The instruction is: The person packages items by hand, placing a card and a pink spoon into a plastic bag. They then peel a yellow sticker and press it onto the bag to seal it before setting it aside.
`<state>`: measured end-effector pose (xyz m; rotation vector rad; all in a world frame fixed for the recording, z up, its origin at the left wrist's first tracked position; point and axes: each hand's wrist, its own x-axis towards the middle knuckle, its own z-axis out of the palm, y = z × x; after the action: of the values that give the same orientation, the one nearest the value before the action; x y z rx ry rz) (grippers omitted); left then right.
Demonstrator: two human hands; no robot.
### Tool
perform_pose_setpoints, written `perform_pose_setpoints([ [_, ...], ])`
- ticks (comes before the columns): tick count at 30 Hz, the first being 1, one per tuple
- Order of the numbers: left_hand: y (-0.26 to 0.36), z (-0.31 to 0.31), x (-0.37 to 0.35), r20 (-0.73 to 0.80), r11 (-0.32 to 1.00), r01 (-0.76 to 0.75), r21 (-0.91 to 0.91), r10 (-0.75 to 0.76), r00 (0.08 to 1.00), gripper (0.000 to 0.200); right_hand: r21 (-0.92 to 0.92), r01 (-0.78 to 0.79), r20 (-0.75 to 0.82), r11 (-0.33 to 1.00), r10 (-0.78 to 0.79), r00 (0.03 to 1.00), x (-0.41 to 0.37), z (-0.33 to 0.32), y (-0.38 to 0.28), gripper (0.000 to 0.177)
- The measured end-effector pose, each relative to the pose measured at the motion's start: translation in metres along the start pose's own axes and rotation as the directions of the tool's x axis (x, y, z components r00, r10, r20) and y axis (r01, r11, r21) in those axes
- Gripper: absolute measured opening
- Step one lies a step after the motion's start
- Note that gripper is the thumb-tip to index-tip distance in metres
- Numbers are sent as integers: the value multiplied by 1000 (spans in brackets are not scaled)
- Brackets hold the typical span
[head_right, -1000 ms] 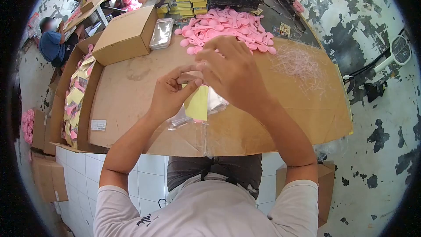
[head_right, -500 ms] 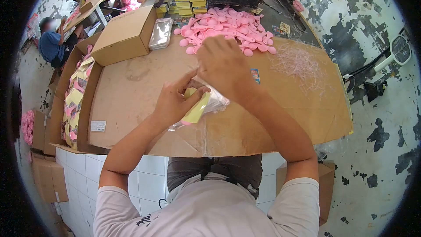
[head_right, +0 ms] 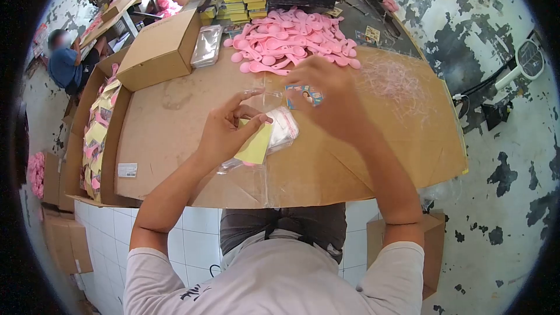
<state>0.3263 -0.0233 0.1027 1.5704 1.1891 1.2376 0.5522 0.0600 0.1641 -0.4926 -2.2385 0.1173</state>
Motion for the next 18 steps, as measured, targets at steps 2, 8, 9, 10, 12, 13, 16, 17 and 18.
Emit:
perform_pose_setpoints([
  [2, 1, 2, -2, 8, 999, -29, 23, 29, 1000, 50, -160, 137, -55, 978, -147, 988, -2, 22, -13, 28],
  [8, -15, 3, -3, -7, 993, -94, 72, 95, 995, 51, -308, 228, -72, 924, -262, 963, 7, 45, -22, 25],
  [9, -15, 3, -4, 1, 994, -86, 66, 86, 996, 51, -319, 238, -52, 917, -267, 962, 9, 46, -21, 23],
  [10, -15, 3, -4, 8, 995, -76, 59, 76, 997, 51, -330, 247, -32, 911, -273, 962, 11, 47, -20, 21],
  [12, -11, 2, -4, 32, 996, -55, 73, 53, 998, 50, -57, 120, -74, 991, -125, 989, 14, 45, -14, 18],
  [13, -7, 1, -3, 46, 995, -46, 94, 42, 998, 50, 84, 54, -78, 995, -48, 996, 15, 41, -10, 16],
  [16, -13, -1, 0, 40, 998, -12, 67, 10, 999, 51, 425, -308, 55, 851, 315, 947, 18, 4, -1, 13],
  [17, -16, -1, 0, 29, 999, -2, 42, 1, 1000, 51, 351, -281, 91, 893, 266, 960, 18, -10, 6, 13],
  [18, -15, -1, 0, 25, 999, 1, 42, -2, 1000, 52, 286, -164, 40, 944, 159, 986, 17, -8, 6, 14],
])
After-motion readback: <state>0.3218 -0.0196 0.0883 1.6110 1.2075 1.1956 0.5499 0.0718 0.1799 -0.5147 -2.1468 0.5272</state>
